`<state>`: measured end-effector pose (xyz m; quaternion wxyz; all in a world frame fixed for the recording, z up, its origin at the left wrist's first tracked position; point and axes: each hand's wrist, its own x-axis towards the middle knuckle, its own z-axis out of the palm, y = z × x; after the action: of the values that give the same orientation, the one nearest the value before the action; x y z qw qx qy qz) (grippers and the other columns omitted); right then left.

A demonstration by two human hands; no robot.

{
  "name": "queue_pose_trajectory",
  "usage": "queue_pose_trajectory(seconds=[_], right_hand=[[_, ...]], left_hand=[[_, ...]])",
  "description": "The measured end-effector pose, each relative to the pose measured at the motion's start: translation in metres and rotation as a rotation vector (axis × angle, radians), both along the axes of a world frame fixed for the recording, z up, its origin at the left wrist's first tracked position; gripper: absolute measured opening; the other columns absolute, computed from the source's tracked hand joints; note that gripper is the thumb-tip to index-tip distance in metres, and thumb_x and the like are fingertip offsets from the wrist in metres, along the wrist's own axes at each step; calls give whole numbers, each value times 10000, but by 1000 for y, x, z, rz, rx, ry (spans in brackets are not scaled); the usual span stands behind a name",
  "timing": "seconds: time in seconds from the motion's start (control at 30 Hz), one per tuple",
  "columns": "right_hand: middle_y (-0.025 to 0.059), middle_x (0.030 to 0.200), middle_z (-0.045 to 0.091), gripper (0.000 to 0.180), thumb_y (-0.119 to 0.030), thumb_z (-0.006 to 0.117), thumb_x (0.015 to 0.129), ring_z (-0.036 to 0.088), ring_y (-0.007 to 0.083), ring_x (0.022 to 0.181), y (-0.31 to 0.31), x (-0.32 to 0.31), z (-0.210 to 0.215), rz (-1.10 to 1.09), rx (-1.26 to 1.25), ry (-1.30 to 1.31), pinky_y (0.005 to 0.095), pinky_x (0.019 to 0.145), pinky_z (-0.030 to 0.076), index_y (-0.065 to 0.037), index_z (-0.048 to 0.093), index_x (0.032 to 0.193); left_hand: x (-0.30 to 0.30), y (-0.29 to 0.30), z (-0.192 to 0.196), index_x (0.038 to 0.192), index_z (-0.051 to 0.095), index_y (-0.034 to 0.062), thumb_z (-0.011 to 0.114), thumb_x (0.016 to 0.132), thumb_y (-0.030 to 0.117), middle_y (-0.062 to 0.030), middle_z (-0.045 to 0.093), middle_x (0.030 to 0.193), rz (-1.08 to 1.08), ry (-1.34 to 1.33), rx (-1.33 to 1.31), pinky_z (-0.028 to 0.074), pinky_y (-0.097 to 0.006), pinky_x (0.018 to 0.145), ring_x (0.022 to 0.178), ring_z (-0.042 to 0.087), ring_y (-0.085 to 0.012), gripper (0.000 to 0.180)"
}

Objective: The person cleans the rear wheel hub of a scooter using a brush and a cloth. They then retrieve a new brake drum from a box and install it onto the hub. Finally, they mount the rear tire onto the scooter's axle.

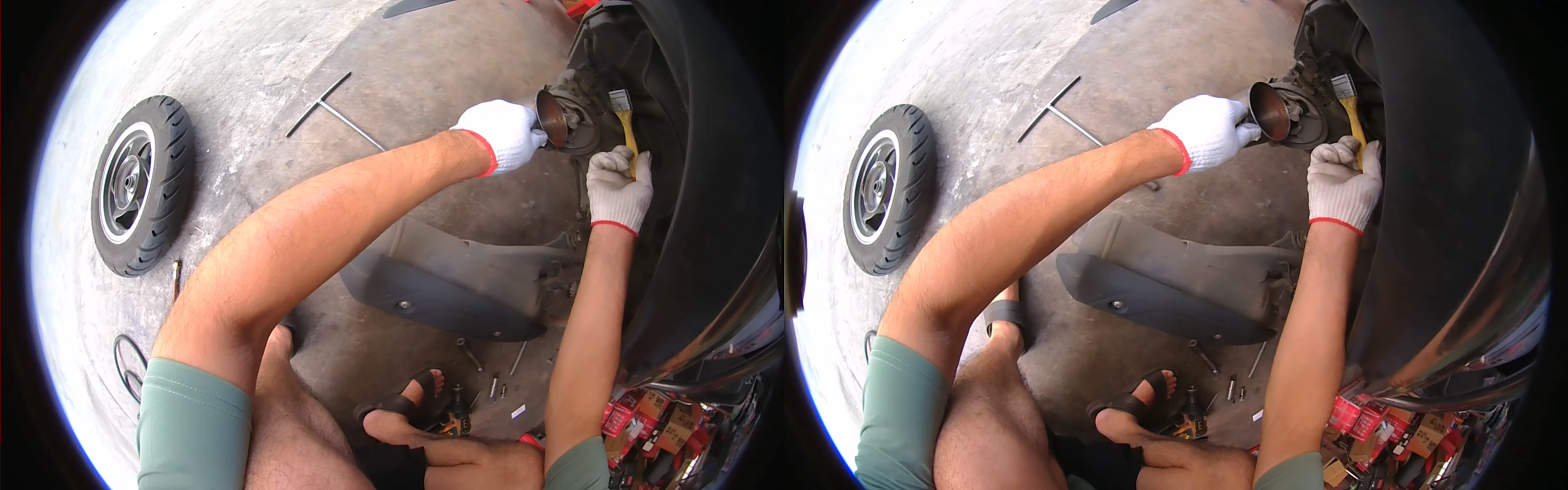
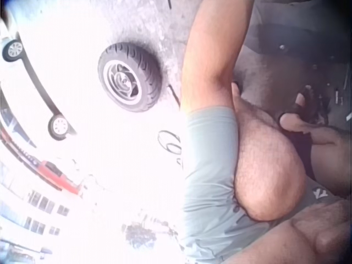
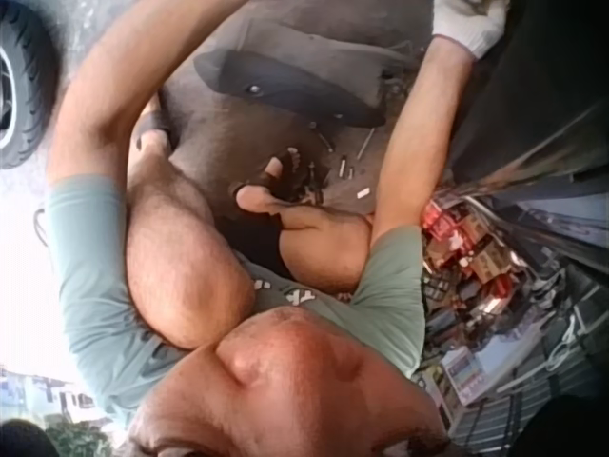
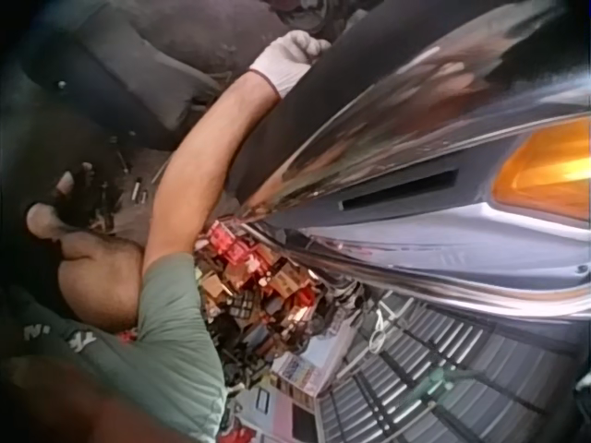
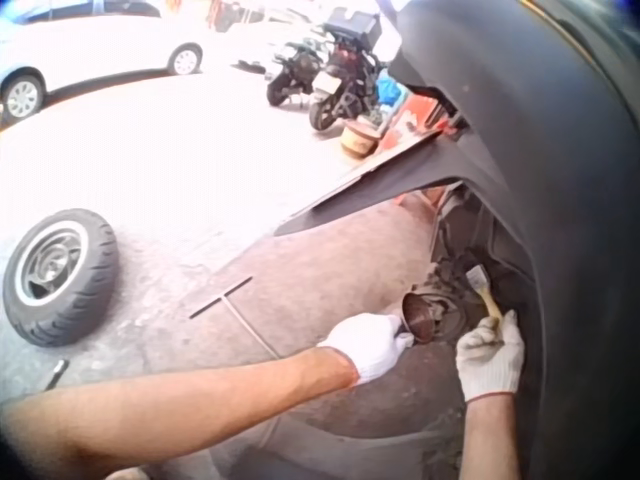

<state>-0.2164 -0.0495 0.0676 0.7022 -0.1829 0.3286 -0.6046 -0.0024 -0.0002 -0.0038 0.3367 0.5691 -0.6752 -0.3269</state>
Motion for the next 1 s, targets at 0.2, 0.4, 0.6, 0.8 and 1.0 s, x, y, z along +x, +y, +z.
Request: queue_pose_trajectory(seconds=[0.2, 0.4, 0.6, 0.8, 1.0], right_hand=[[-12, 655, 378, 390, -368, 609, 1020, 335, 124, 559, -8, 3, -1, -39, 18, 80, 281, 589, 325, -62, 512, 800], [-10, 645, 397, 396, -377, 622, 1013, 345, 127, 553, -13, 4, 2, -127, 59, 199, 283, 579, 333, -64, 522, 791], [-4, 653, 423, 396, -365, 628, 1012, 346, 126, 549, -13, -3, 0, -100, 21, 178, 283, 574, 331, -62, 524, 779], [-1, 649, 414, 405, -366, 613, 1018, 329, 131, 548, -9, 2, 4, -168, 27, 258, 289, 571, 318, -59, 517, 772], [2, 652, 407, 400, -362, 606, 1021, 333, 139, 551, -6, -5, 2, -125, 26, 205, 292, 577, 321, -64, 511, 770]], left_hand=[[1, 0, 0, 995, 685, 24, 533, 998, 424, -226, 710, 943, -11, -18, -1, 508, -488, 839, 919, 666, -423, 428], [1, -1, 0, 988, 686, 22, 533, 998, 422, -228, 708, 941, -9, -19, 5, 508, -487, 839, 920, 666, -420, 429], [1, -1, -1, 1000, 689, 23, 535, 997, 419, -231, 708, 948, -8, -31, -4, 508, -487, 845, 931, 665, -422, 425], [4, 2, 3, 1004, 686, 18, 534, 996, 421, -232, 710, 964, -8, -12, 15, 509, -488, 847, 938, 666, -423, 431], [2, 0, -1, 1016, 687, 19, 533, 996, 422, -229, 712, 962, -1, -15, 25, 510, -487, 847, 935, 667, -425, 432]])
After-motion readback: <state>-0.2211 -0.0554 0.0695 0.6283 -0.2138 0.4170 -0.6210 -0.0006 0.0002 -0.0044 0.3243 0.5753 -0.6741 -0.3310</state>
